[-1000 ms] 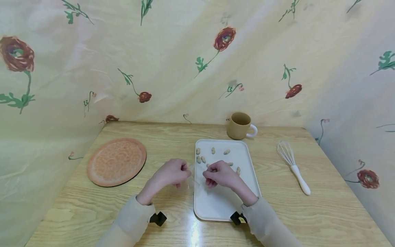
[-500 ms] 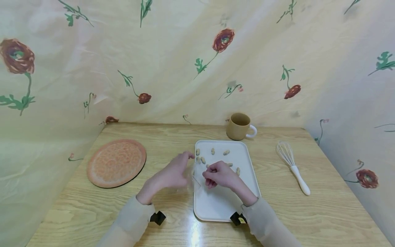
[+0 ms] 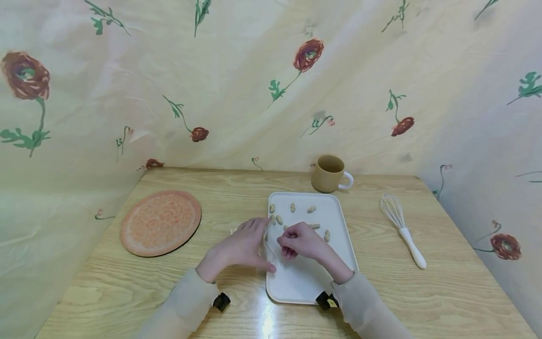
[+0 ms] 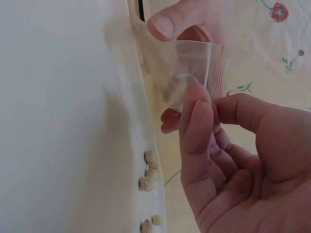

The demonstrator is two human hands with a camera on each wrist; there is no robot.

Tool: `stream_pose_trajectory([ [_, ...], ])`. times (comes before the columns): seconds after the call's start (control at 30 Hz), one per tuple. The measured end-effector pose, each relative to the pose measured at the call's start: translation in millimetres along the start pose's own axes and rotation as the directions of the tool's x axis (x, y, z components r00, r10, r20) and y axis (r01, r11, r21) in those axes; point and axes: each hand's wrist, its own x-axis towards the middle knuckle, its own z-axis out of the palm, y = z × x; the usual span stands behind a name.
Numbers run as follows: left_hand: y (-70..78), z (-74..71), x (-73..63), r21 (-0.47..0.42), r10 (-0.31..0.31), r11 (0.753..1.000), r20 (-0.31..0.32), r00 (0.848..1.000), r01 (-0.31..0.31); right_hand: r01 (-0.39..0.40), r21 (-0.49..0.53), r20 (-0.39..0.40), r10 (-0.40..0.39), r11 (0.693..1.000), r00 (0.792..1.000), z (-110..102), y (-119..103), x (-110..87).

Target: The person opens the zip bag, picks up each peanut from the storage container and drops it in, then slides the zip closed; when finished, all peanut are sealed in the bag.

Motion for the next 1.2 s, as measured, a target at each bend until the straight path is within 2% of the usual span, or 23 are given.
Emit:
stream_pose_trajectory([
  [0.17, 0.0, 0.1, 1.6, 0.009, 0.013, 1.0, 0.001, 1.0, -0.013, -0.002, 0.013, 0.016, 0.002, 1.0, 1.0, -1, 3, 0.9],
  [0.57, 0.4, -6.8, 1.0, 0.028, -0.052, 0.998, 0.026, 0.998, 0.052, -0.022, -0.008, 0.047, 0.022, 1.0, 0.999, -1, 5, 2.8],
  [0.83, -1.7, -5.4, 1.1, 0.032, -0.064, 0.997, 0.047, 0.997, 0.063, 0.018, -0.083, 0.068, -0.013, 0.996, 0.998, -13, 2, -0.1],
  [0.93, -3.4, -4.6, 1.3, 0.036, -0.071, 0.997, 0.053, 0.996, 0.069, 0.035, -0.106, 0.037, -0.031, 0.994, 0.999, -25, 1, -1.8],
  [1.03, -4.1, -4.6, 1.5, 0.037, -0.074, 0.997, 0.06, 0.995, 0.072, 0.054, -0.138, -0.026, -0.058, 0.989, 0.998, -39, 2, -4.6],
  [1.2, -2.7, -5.4, 1.0, 0.039, -0.078, 0.996, 0.076, 0.994, 0.075, 0.092, -0.245, -0.126, -0.126, 0.965, 0.984, -65, 6, -13.7],
])
